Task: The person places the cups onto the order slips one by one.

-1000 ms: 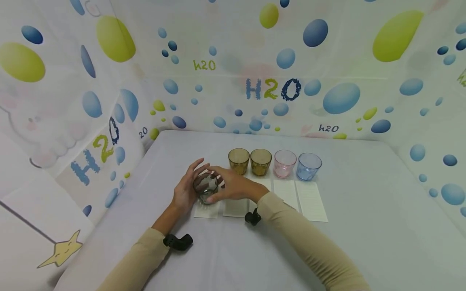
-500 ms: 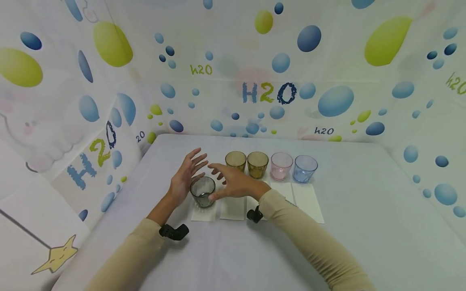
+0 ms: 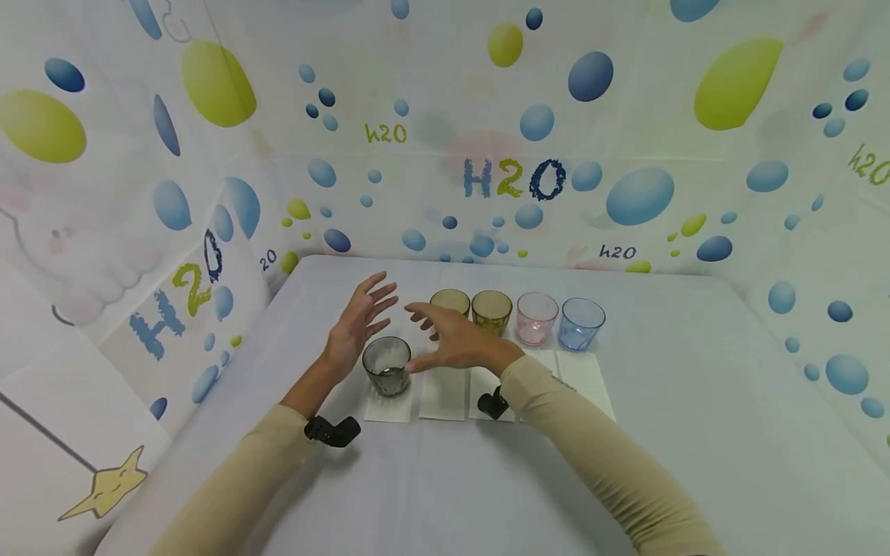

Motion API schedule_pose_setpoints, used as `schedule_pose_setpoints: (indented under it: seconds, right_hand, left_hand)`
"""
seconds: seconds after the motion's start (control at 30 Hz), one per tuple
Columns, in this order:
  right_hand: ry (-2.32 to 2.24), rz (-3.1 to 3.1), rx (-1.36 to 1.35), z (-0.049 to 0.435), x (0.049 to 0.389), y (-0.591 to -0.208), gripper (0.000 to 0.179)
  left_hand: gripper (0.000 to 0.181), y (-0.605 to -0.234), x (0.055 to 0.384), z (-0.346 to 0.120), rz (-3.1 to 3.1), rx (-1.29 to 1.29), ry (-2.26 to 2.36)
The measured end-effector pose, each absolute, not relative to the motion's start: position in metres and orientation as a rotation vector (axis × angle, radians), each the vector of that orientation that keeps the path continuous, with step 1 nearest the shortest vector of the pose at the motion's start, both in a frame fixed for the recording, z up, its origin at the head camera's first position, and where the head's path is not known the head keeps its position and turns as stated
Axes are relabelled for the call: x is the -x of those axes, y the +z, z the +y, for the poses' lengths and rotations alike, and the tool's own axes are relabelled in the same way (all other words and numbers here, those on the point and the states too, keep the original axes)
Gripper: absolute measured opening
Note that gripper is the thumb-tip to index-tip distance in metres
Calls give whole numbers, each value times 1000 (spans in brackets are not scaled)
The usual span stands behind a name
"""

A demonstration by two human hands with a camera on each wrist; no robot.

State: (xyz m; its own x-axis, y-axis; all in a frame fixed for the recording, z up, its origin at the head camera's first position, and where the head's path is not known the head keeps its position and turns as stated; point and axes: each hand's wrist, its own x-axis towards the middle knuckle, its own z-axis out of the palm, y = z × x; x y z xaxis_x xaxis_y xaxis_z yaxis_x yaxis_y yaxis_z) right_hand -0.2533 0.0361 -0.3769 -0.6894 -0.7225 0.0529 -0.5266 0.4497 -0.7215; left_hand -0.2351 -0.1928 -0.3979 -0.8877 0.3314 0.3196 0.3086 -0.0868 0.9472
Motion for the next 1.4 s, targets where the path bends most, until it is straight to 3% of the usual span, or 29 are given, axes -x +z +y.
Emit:
schedule_pose_setpoints:
  seconds: [0.77,1.4]
  right_hand:
    - [-1083,2644,993,66,267,-366,96]
    - [-949,2849,997,71,275,-367,89]
  left_hand:
    - [86,-414,222,-185,2451,-788,1911]
    - [90,-437,214,-182,2521,-750,1889]
